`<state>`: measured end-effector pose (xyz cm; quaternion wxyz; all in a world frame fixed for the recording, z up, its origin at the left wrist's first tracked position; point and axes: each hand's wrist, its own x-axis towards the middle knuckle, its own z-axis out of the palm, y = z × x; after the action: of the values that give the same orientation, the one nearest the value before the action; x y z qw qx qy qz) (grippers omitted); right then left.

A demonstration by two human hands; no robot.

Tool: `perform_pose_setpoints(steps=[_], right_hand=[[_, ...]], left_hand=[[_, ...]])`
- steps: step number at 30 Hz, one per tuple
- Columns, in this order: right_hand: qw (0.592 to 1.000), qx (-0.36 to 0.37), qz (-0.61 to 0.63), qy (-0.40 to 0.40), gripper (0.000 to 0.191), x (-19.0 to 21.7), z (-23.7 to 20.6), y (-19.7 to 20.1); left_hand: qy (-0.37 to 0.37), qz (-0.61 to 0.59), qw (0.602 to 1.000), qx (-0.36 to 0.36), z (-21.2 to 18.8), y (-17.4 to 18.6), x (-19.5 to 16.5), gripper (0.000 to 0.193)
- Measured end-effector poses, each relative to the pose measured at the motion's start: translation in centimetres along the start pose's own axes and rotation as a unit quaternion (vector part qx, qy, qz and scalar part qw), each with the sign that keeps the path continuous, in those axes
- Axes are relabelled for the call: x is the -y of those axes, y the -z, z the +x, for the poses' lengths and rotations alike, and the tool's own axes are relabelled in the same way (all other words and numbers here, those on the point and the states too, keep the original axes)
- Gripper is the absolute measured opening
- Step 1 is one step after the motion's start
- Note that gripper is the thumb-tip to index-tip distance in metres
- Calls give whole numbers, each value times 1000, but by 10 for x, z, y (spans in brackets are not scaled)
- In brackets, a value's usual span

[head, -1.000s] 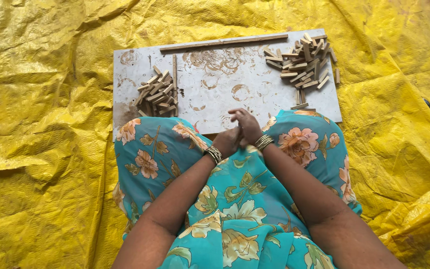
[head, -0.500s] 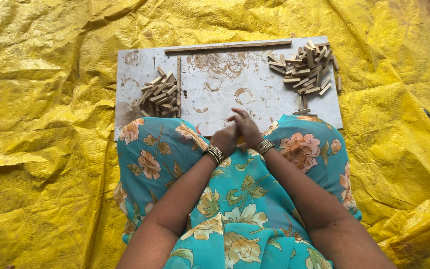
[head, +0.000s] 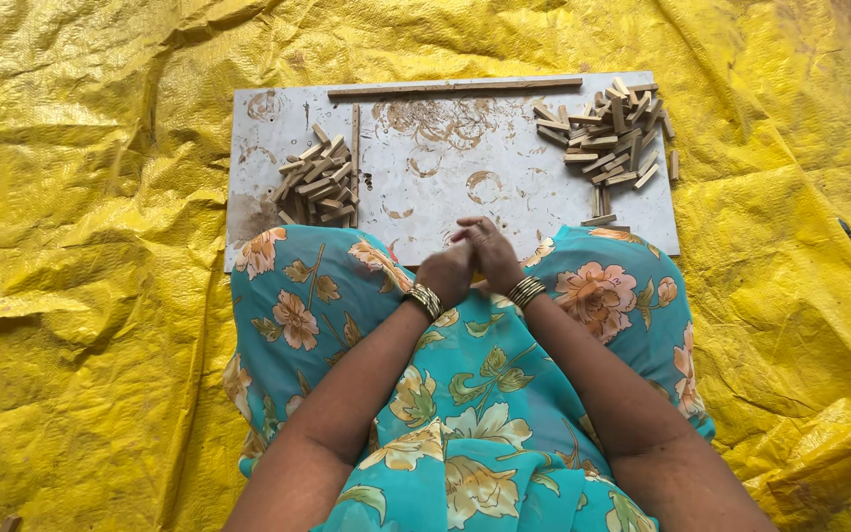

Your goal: The person sits on a yellow tarp with a white board across their legs and sorts small wooden pieces one at a time by hand, picking pieces from a pile and placing them into separate piles on the board while holding a dark rectangular object in one hand.

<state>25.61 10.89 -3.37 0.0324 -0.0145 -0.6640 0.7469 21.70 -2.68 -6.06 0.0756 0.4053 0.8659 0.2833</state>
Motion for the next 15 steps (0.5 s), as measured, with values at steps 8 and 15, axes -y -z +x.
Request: perform_pose_setpoints(steps=[8, 15], right_hand=[[974, -41, -216, 49, 35, 4, -3, -1], [997, -48, 34, -59, 38, 2, 1, 4]], left_hand=[[60, 30, 998, 18, 0, -3, 3, 15], [-9, 8, 1000, -21, 2, -1, -1, 21]])
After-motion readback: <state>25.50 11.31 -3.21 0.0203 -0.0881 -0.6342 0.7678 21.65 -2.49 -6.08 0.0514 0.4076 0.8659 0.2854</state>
